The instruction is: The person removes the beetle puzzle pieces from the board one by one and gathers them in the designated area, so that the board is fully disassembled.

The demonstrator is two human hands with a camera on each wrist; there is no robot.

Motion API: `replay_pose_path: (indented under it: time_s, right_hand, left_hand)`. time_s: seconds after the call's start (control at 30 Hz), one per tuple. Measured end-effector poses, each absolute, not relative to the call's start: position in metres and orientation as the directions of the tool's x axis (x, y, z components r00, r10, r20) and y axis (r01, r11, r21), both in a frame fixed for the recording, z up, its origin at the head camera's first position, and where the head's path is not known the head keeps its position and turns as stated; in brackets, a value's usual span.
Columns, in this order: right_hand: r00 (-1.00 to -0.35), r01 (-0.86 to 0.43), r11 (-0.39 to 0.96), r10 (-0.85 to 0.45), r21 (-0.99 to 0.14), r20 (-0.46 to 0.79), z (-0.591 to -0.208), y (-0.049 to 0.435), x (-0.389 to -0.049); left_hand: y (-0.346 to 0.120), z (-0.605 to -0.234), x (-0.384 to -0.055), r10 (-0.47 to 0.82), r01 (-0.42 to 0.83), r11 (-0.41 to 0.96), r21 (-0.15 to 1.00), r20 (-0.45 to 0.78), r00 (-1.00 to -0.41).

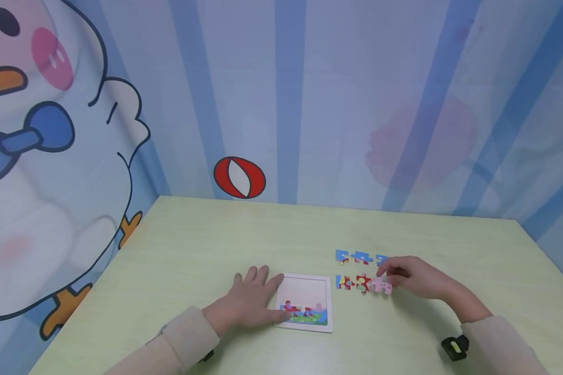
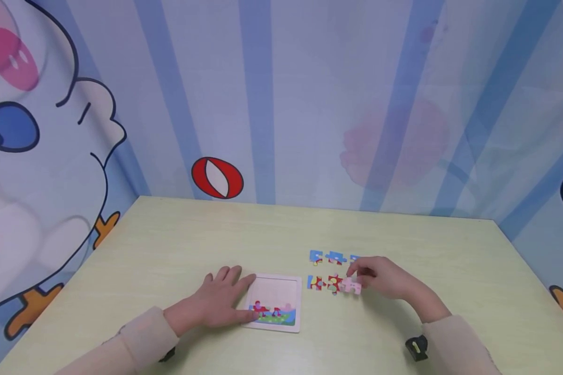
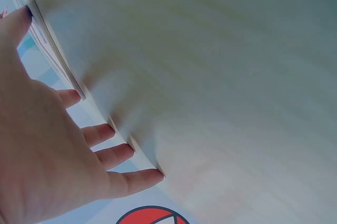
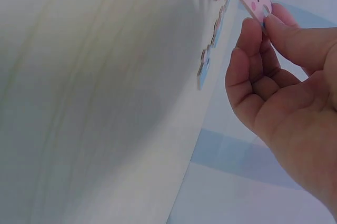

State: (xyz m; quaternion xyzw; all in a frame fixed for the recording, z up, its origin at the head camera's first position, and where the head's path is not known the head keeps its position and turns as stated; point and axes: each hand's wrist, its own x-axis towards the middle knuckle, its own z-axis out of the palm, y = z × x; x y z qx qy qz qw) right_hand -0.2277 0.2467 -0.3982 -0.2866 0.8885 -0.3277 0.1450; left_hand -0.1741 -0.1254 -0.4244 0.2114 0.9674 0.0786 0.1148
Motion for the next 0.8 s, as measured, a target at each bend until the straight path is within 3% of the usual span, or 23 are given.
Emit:
replay_pose_path:
  time_s: [0.8]
  right_hand:
    - [-0.831, -0.351, 0.699, -0.539, -0.623, -0.138, -0.412, 0.253, -0.232]
  left_hand:
    - [-0.126, -0.427, -0.174, 0.433, 0.402, 0.896, 0.19, -0.171, -0.885]
